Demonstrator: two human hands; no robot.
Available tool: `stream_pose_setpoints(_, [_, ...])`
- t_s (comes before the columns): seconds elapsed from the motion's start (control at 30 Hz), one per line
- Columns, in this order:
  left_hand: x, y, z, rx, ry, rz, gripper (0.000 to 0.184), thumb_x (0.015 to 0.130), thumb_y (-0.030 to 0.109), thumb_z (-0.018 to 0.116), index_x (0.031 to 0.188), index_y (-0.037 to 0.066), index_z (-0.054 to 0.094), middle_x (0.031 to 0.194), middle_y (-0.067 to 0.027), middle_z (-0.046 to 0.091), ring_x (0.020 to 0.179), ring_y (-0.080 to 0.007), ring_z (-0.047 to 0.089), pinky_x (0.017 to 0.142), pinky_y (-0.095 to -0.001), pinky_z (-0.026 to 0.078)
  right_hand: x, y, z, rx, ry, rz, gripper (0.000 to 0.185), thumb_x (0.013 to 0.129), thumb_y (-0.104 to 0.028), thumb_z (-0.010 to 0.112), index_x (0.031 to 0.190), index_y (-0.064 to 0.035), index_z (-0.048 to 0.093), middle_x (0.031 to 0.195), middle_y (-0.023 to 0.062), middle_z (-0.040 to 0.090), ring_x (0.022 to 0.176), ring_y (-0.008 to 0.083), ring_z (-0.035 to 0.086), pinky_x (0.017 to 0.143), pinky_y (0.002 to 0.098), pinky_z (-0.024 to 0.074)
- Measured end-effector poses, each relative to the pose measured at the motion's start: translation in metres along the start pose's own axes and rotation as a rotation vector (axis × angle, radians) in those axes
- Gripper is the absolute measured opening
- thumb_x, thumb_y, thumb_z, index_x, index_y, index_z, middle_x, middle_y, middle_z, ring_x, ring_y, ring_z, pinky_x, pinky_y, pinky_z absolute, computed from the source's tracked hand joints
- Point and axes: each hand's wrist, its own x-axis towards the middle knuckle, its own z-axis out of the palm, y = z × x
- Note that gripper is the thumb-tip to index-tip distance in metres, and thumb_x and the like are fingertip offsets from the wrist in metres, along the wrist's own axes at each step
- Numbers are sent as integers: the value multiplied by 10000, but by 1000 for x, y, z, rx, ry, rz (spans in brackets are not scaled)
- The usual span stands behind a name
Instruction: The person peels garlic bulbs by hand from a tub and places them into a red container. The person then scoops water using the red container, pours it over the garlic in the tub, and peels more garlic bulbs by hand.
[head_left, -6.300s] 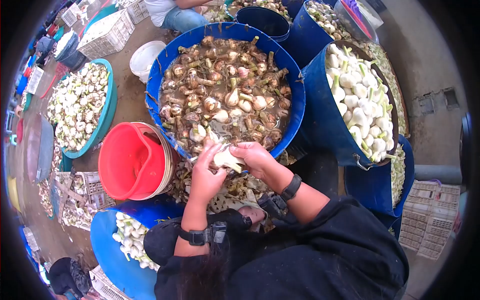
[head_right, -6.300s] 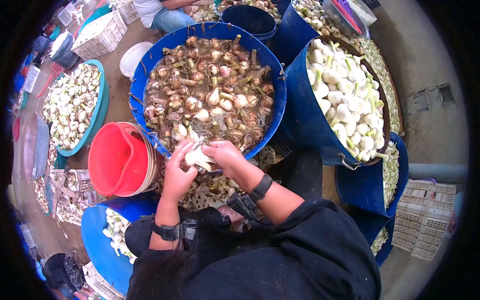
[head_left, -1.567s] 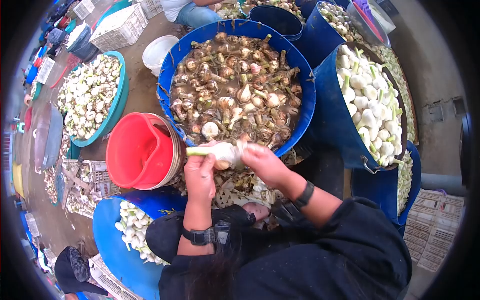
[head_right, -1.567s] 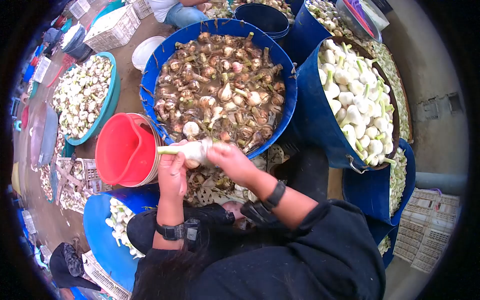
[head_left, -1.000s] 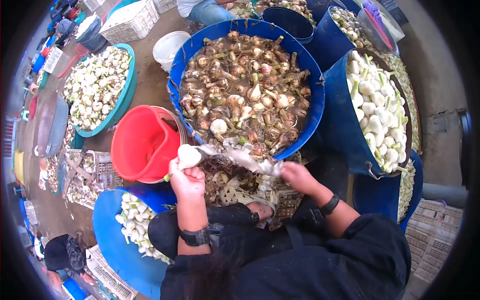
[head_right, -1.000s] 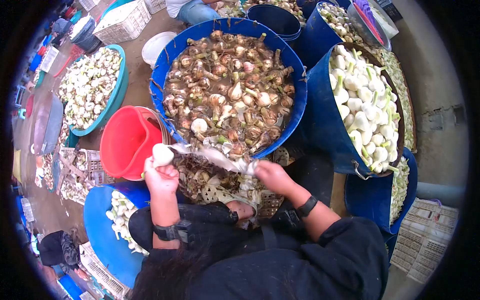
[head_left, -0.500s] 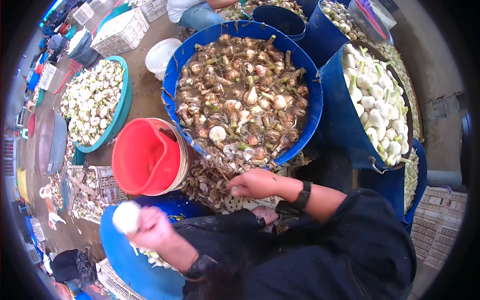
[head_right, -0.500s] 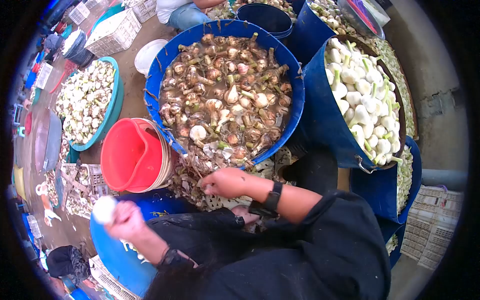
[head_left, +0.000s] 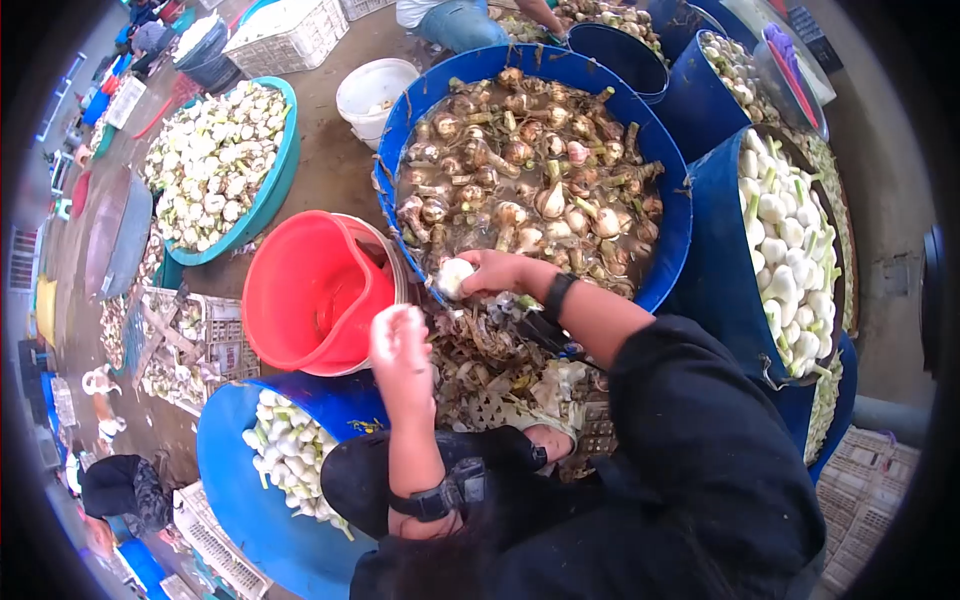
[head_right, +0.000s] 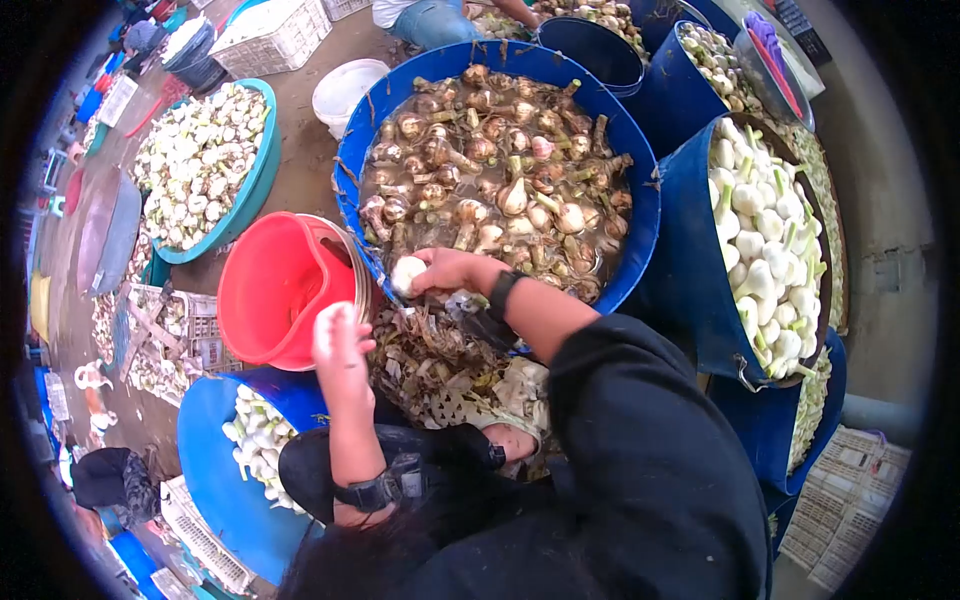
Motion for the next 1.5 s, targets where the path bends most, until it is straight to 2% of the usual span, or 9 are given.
stream_pose_setpoints(0.13, [4, -29, 20, 324, -109, 452, 545, 849, 337, 603, 1205, -26, 407, 1175, -186, 437, 992, -207, 502, 813, -295, 438, -74, -29, 67, -256, 212, -456, 451, 741, -184, 700, 1118, -13, 522, 867, 9, 619, 699, 93, 563, 600, 245, 472])
stream_pose_setpoints(0.47, [-9, -6, 21, -38, -186, -142, 273, 807, 128, 635, 1015, -32, 561, 841, -56, 591, 701, -86, 553, 604, -205, 457, -128, -3, 104, -1252, 604, -672, 144, 745, -204, 581, 705, -69, 553, 612, 94, 577, 608, 293, 586, 576, 387, 491])
stream_pose_setpoints(0.57, [-7, -13, 20, -70, -265, -286, 331, 819, 222, 597, 1050, -12, 567, 788, -40, 573, 462, -45, 426, 349, -173, 280, -121, 1, 95, -952, 573, -526, 148, 772, -169, 534, 766, -29, 583, 638, 112, 596, 589, 273, 599, 539, 356, 501])
stream_pose_setpoints(0.73, [-3, -15, 17, -246, -389, -120, 409, 806, 213, 606, 1129, -29, 539, 882, -74, 591, 636, -93, 535, 543, -206, 431, -126, -12, 89, 472, 297, -115, 253, 883, -157, 446, 784, 21, 595, 619, 46, 566, 560, 129, 576, 409, 273, 471])
stream_pose_setpoints(0.87, [-4, -16, 17, 322, -558, -26, 486, 775, 178, 625, 1203, -22, 509, 1057, -135, 598, 959, -167, 567, 845, -278, 439, -127, 3, 81, -752, 728, -833, 239, 891, -184, 502, 803, 10, 610, 670, 56, 592, 602, 167, 579, 510, 341, 459])
stream_pose_setpoints(1.03, [-25, -4, 26, 743, -492, 615, 480, 716, 5, 600, 1191, 7, 525, 1160, -164, 565, 1110, -279, 519, 942, -340, 398, -124, -3, 54, 419, 408, 60, 209, 910, -151, 466, 910, 6, 603, 778, 74, 627, 684, 182, 611, 585, 335, 495])
stream_pose_setpoints(1.1, [-18, -15, 24, 860, -434, 968, 409, 682, -60, 574, 1088, -16, 587, 1154, -196, 548, 1085, -341, 523, 933, -382, 412, -129, -9, 60, 617, 347, -91, 203, 914, -151, 460, 973, 3, 577, 859, 79, 621, 717, 174, 610, 618, 323, 505])
stream_pose_setpoints(1.3, [-15, -23, 26, -216, -338, 295, 152, 905, 98, 489, 1028, 26, 541, 1085, -139, 582, 1010, -225, 567, 842, -356, 483, -161, 6, 77, 674, -53, -643, 292, 912, -155, 467, 1163, -9, 499, 1119, 69, 558, 1074, 172, 496, 935, 324, 375])
stream_pose_setpoints(1.5, [-1, -33, -4, -777, -159, -358, 381, 887, 460, 479, 1089, 139, 518, 890, 0, 596, 637, -102, 534, 467, -219, 392, -226, 15, 76, 664, 279, -735, 161, 823, -155, 528, 872, -10, 578, 1005, 149, 580, 987, 296, 548, 858, 439, 431])
